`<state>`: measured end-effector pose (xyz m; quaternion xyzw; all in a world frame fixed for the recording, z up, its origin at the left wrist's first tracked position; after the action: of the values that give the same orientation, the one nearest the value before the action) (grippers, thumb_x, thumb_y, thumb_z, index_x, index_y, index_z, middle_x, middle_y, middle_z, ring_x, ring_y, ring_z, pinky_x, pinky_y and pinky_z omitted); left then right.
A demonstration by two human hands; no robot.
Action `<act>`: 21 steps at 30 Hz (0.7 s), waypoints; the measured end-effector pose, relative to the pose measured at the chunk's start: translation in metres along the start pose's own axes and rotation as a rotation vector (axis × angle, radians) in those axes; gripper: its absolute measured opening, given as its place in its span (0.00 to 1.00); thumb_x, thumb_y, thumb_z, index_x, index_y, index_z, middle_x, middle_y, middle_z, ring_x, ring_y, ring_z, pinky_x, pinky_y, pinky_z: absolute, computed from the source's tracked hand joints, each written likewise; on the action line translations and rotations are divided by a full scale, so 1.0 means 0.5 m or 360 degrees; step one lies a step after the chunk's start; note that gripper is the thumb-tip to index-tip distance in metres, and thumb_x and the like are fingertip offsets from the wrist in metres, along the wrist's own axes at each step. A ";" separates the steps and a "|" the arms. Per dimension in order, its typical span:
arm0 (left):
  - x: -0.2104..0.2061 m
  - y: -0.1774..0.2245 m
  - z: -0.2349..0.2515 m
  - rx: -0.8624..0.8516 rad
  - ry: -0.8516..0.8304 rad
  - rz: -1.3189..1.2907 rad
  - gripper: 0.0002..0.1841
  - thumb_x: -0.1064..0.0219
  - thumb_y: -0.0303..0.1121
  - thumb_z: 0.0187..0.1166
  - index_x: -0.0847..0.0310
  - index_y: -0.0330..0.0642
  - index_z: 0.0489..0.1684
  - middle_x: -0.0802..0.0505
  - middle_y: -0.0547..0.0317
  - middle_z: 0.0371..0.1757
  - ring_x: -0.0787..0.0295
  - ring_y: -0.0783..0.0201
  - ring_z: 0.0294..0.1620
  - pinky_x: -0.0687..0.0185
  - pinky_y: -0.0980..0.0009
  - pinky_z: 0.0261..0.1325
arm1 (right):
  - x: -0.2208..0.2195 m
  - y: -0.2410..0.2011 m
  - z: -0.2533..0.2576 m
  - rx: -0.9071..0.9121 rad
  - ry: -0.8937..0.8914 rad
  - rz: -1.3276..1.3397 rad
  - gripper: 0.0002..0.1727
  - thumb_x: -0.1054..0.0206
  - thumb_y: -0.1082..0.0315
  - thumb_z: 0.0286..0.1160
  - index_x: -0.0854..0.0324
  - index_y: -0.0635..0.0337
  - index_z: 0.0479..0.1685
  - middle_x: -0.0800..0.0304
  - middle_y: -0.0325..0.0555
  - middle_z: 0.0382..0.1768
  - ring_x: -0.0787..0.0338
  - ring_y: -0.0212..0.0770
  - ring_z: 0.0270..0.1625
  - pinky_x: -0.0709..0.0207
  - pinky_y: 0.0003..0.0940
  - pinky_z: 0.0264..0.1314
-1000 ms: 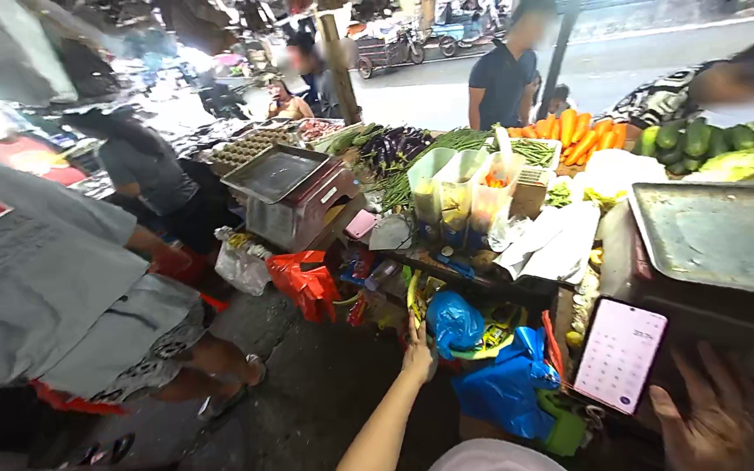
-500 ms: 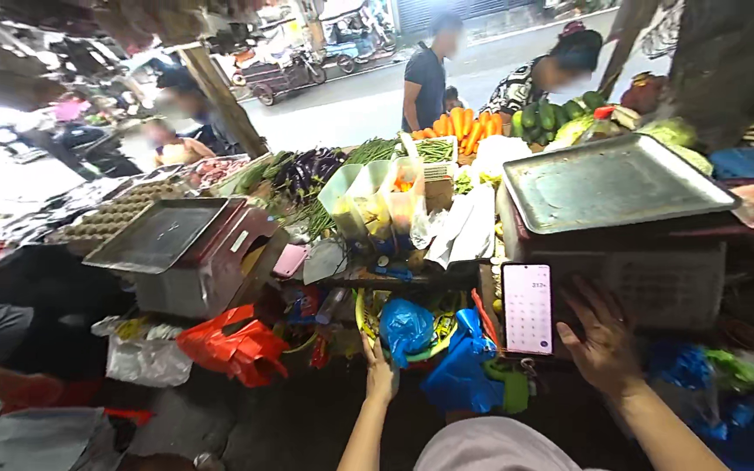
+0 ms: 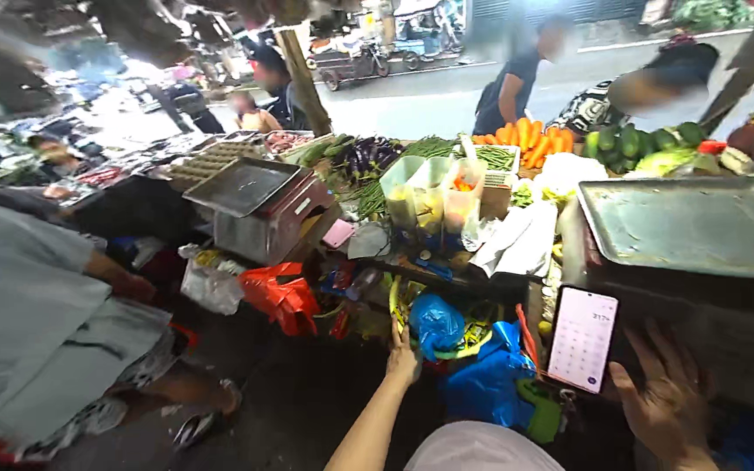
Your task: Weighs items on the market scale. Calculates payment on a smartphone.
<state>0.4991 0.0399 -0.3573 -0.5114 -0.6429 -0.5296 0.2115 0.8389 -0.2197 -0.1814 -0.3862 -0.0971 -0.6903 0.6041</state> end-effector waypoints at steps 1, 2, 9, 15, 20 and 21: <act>0.000 0.001 0.000 0.0008 -0.0010 -0.0013 0.44 0.35 0.34 0.81 0.59 0.50 0.97 0.76 0.54 0.97 0.21 0.44 0.79 0.17 0.51 0.70 | 0.001 0.000 0.001 0.0008 0.0002 -0.0009 0.48 0.63 0.25 0.80 0.23 0.52 0.81 0.29 0.57 0.85 0.41 0.60 0.92 0.61 0.64 0.91; 0.000 0.001 0.001 0.0014 -0.0013 -0.0017 0.43 0.37 0.35 0.82 0.60 0.51 0.98 0.76 0.55 0.97 0.20 0.45 0.78 0.17 0.51 0.70 | 0.000 0.000 0.001 0.0011 -0.0003 -0.0015 0.48 0.63 0.25 0.81 0.24 0.52 0.82 0.30 0.58 0.86 0.41 0.60 0.92 0.61 0.63 0.91; 0.000 0.002 0.001 0.0034 -0.0028 -0.0066 0.42 0.37 0.34 0.82 0.57 0.51 0.97 0.75 0.57 0.97 0.19 0.47 0.76 0.17 0.52 0.70 | 0.003 0.000 0.002 0.0015 -0.0055 -0.0021 0.47 0.61 0.27 0.82 0.24 0.56 0.81 0.31 0.62 0.86 0.41 0.66 0.91 0.63 0.66 0.91; -0.003 0.000 0.002 0.0015 -0.0030 -0.0066 0.42 0.37 0.32 0.81 0.57 0.50 0.97 0.76 0.57 0.97 0.22 0.47 0.80 0.18 0.52 0.72 | 0.000 0.002 0.002 0.0019 -0.0124 -0.0007 0.46 0.58 0.29 0.83 0.25 0.58 0.82 0.34 0.65 0.86 0.43 0.67 0.92 0.63 0.66 0.91; -0.003 0.002 0.002 0.0009 -0.0029 -0.0104 0.42 0.38 0.30 0.82 0.57 0.51 0.97 0.76 0.58 0.97 0.25 0.47 0.82 0.19 0.52 0.73 | 0.003 0.000 0.004 0.0051 -0.0111 -0.0041 0.44 0.57 0.31 0.84 0.24 0.58 0.81 0.32 0.64 0.86 0.40 0.66 0.91 0.60 0.66 0.91; -0.003 0.003 0.001 0.0014 -0.0044 -0.0098 0.42 0.38 0.29 0.81 0.58 0.51 0.97 0.77 0.59 0.97 0.24 0.47 0.81 0.19 0.52 0.72 | 0.004 -0.001 0.004 0.0052 -0.0110 -0.0040 0.43 0.56 0.32 0.85 0.24 0.58 0.82 0.32 0.63 0.86 0.40 0.66 0.91 0.60 0.66 0.91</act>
<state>0.5009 0.0396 -0.3580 -0.4978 -0.6635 -0.5258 0.1885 0.8393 -0.2200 -0.1785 -0.3987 -0.1340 -0.6824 0.5979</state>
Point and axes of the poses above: each hand's wrist, its own z-axis towards the middle knuckle, its own x-axis out of the back of the hand, y = z × x, the point moved 7 cm from there along z, towards the middle knuckle
